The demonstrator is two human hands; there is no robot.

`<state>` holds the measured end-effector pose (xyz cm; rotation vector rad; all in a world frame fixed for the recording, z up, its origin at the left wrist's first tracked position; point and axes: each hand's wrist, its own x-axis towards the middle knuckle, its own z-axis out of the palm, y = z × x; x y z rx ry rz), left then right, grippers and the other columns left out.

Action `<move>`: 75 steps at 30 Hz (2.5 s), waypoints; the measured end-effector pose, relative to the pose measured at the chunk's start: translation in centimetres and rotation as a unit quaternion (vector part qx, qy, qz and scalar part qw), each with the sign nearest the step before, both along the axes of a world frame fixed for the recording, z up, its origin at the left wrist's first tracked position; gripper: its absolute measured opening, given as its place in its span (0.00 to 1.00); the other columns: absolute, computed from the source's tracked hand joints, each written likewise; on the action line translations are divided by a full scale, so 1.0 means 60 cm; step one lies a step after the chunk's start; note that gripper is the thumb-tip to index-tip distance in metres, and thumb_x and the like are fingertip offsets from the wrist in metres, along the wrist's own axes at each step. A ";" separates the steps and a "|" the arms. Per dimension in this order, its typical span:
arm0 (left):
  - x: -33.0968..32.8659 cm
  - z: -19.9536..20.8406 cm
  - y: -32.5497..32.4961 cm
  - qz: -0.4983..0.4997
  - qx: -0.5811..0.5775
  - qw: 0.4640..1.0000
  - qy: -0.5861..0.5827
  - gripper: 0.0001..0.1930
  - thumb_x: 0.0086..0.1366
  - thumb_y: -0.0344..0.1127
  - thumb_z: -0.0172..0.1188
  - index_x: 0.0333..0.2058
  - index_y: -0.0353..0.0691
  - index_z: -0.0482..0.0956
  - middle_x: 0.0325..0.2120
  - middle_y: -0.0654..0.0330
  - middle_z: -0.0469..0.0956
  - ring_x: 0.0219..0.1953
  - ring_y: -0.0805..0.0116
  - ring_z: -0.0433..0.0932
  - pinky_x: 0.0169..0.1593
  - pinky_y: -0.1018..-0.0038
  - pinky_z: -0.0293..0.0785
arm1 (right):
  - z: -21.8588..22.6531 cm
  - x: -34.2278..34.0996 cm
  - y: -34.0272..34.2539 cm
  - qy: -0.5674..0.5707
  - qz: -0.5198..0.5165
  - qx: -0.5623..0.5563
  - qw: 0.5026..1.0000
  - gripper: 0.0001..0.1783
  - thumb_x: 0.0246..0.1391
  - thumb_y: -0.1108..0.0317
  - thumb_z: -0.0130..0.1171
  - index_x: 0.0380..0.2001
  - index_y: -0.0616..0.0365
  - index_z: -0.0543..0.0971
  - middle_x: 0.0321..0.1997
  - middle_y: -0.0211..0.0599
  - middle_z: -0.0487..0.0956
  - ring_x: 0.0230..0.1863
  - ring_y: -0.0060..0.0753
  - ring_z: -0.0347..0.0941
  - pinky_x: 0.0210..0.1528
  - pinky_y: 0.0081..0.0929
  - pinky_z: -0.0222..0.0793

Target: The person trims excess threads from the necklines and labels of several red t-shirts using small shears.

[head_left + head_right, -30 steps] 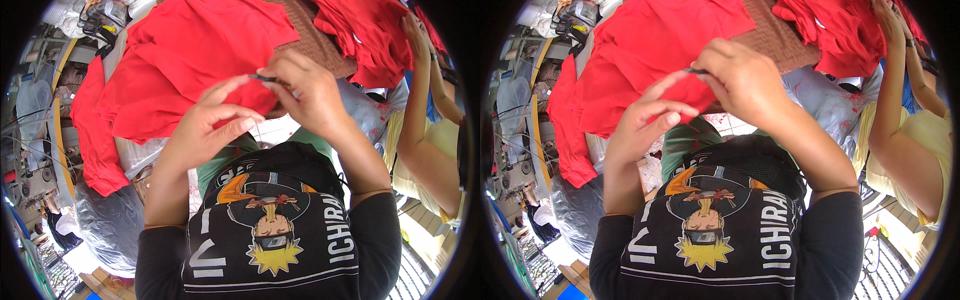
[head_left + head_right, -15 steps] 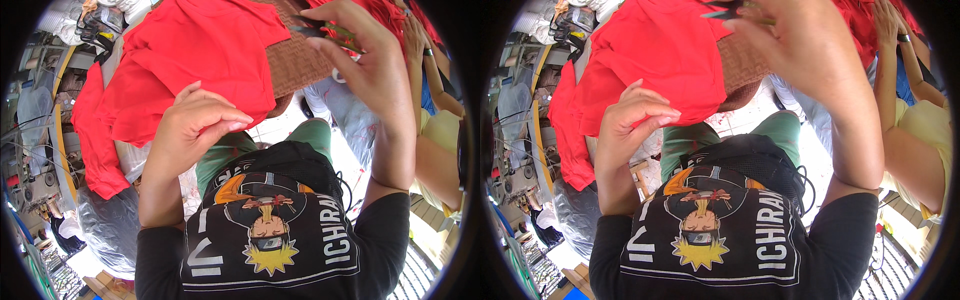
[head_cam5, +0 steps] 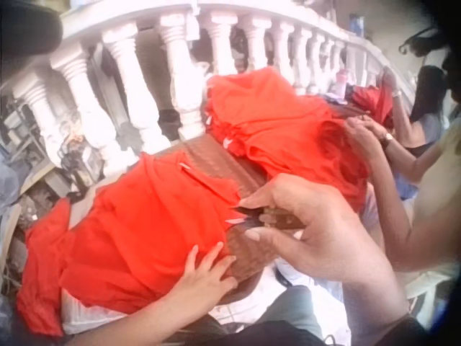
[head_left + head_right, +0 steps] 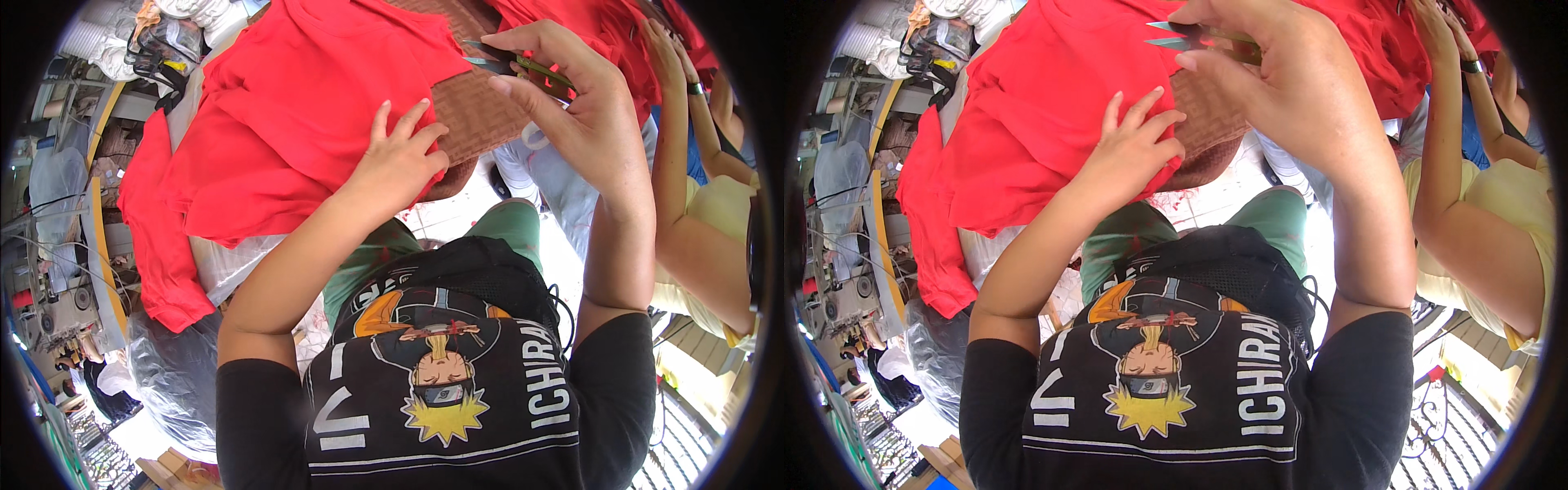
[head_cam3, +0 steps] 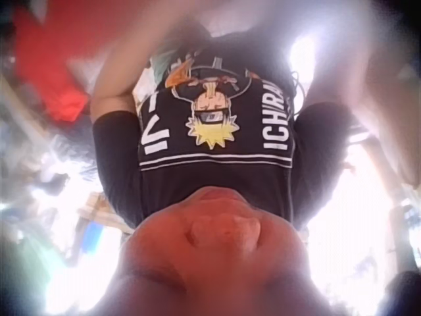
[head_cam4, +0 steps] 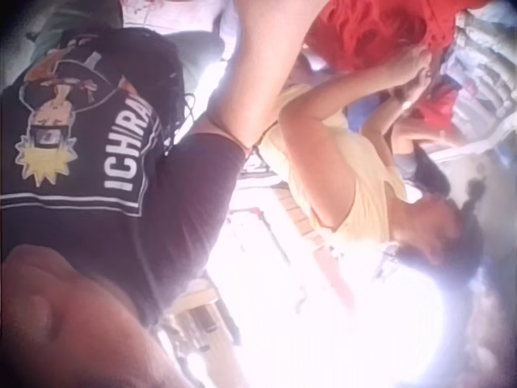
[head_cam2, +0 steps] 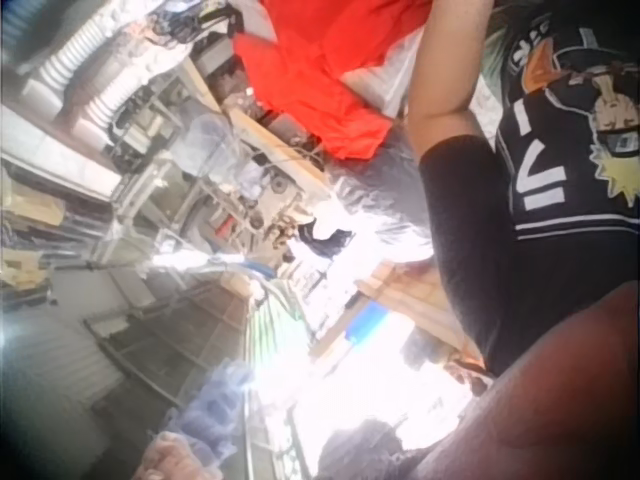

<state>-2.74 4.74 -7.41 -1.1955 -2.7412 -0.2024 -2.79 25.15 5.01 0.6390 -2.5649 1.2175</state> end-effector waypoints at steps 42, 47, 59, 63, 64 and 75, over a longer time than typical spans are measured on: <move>0.035 0.070 -0.047 0.164 0.456 0.875 0.010 0.19 0.49 0.31 0.71 0.40 0.43 0.76 0.37 0.61 0.78 0.38 0.62 0.75 0.47 0.67 0.66 | -0.141 -0.016 -0.118 -0.208 0.075 -0.369 0.903 0.09 0.49 0.76 0.65 0.33 0.60 0.75 0.31 0.23 0.74 0.32 0.12 0.67 0.34 0.14 0.65; 0.039 0.062 -0.046 0.167 0.473 0.864 -0.047 0.17 0.50 0.32 0.70 0.40 0.44 0.78 0.35 0.62 0.79 0.39 0.63 0.76 0.49 0.67 0.64 | -0.147 -0.020 -0.109 -0.186 0.089 -0.329 0.922 0.09 0.49 0.76 0.66 0.33 0.60 0.76 0.31 0.23 0.75 0.31 0.11 0.67 0.31 0.14 0.65; 0.043 0.068 -0.049 0.206 0.532 0.807 -0.155 0.13 0.55 0.31 0.67 0.40 0.40 0.82 0.35 0.60 0.82 0.36 0.66 0.78 0.44 0.73 0.72 | -0.114 -0.017 -0.088 0.013 0.106 -0.181 0.978 0.10 0.47 0.77 0.66 0.35 0.61 0.80 0.33 0.35 0.77 0.34 0.29 0.75 0.38 0.24 0.71; 0.049 0.069 -0.050 0.195 0.518 0.813 -0.181 0.14 0.59 0.24 0.64 0.45 0.35 0.80 0.37 0.63 0.78 0.40 0.78 0.74 0.46 0.81 0.70 | -0.120 -0.014 -0.092 0.006 0.105 -0.173 0.979 0.08 0.46 0.78 0.66 0.32 0.63 0.79 0.33 0.38 0.77 0.34 0.33 0.76 0.37 0.26 0.71; 0.050 0.069 -0.050 0.190 0.507 0.824 -0.168 0.14 0.59 0.24 0.64 0.45 0.35 0.80 0.37 0.63 0.78 0.40 0.78 0.75 0.46 0.81 0.71 | -0.120 -0.014 -0.091 -0.003 0.103 -0.165 0.981 0.08 0.46 0.78 0.66 0.31 0.63 0.78 0.33 0.39 0.76 0.34 0.33 0.76 0.36 0.26 0.71; 0.051 0.083 -0.049 0.213 0.635 0.683 -0.293 0.13 0.60 0.27 0.64 0.44 0.36 0.81 0.35 0.62 0.81 0.36 0.78 0.77 0.42 0.81 0.72 | -0.068 0.013 -0.069 -0.042 0.119 -0.115 0.985 0.14 0.47 0.66 0.69 0.34 0.62 0.77 0.26 0.38 0.77 0.27 0.35 0.73 0.31 0.27 0.68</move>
